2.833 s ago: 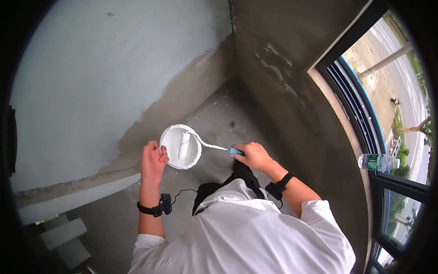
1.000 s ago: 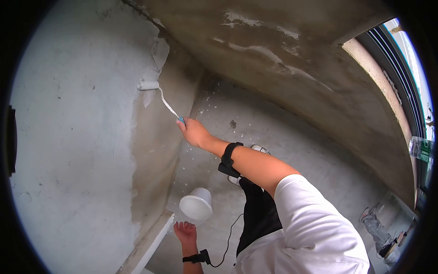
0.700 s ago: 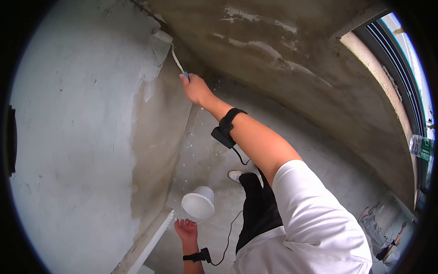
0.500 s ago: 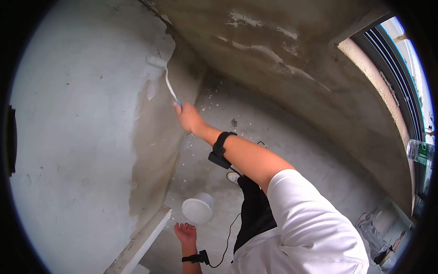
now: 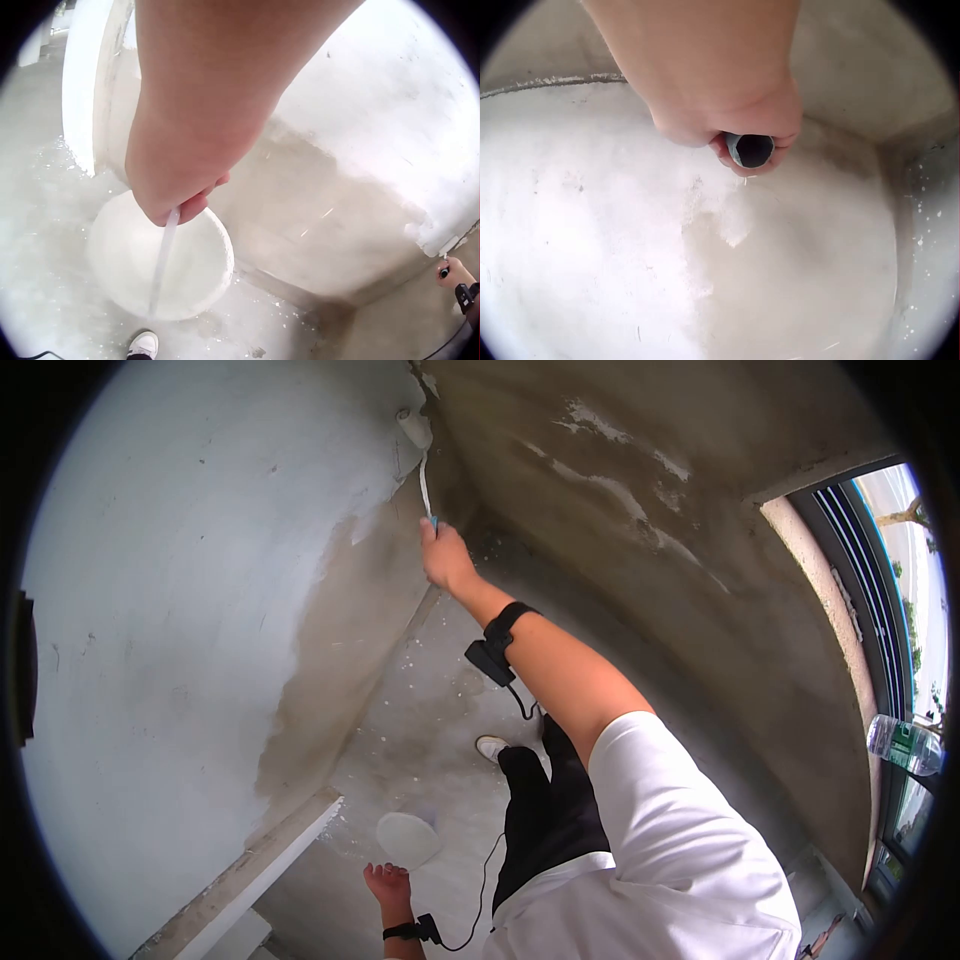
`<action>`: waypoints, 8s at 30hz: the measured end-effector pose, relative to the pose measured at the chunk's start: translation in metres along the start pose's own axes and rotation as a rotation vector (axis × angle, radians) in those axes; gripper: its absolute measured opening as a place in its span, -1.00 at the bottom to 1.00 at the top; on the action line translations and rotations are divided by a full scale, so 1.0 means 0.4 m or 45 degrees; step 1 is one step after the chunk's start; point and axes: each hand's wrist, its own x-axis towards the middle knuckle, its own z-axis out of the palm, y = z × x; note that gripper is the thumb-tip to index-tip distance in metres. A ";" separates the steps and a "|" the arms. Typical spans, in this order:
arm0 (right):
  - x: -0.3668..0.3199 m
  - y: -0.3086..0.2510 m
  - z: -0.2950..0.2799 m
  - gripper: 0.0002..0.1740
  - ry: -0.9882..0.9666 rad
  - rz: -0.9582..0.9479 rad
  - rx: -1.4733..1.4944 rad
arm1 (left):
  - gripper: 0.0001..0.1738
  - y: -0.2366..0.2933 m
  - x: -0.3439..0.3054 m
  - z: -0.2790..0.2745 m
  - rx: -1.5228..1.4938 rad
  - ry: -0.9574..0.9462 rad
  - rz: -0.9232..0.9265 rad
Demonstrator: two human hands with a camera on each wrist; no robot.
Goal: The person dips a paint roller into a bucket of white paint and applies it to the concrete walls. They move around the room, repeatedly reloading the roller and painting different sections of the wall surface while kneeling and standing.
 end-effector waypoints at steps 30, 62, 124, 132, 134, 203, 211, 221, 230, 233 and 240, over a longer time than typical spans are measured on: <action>-0.003 -0.072 -0.159 -0.49 -0.029 -0.202 -0.187 | -0.57 -0.165 0.001 -0.474 -0.406 0.300 -0.094; 0.050 -0.006 -0.116 -0.37 0.162 -0.275 -0.336 | -0.60 -0.013 -0.097 -0.202 -0.211 -0.033 -0.057; -0.418 -0.379 -0.168 -0.57 -0.409 0.375 -0.559 | -0.33 0.232 -0.406 -0.325 -0.622 -0.065 0.445; -0.261 -0.382 0.032 -0.53 -0.522 0.393 -0.094 | -0.43 0.344 -0.334 -0.228 -0.477 -0.274 0.434; -0.288 -0.336 0.152 -0.49 -0.403 0.341 0.081 | -0.50 0.372 -0.305 -0.205 -0.416 -0.284 0.459; -0.704 -0.044 0.730 -0.49 -0.300 -0.047 -0.180 | -0.77 0.368 -0.147 -0.517 -0.137 -0.224 0.394; -0.741 -0.041 0.568 -0.56 -0.377 -0.330 -0.657 | -0.69 0.346 -0.173 -0.508 -0.096 -0.274 0.388; -0.715 -0.364 0.522 -0.69 -0.315 -1.035 -1.380 | -0.70 0.318 -0.183 -0.468 -0.149 -0.286 0.343; -0.532 -0.016 0.473 -0.55 -0.160 -1.066 -1.479 | -0.70 0.297 -0.199 -0.513 -0.135 -0.196 0.263; -0.558 -0.024 0.430 -0.58 -0.223 -0.438 -1.325 | -0.69 0.306 -0.211 -0.519 -0.178 -0.181 0.257; -0.730 -0.334 0.532 -0.69 -0.393 -0.729 -1.075 | -0.68 0.311 -0.199 -0.545 -0.298 -0.209 0.296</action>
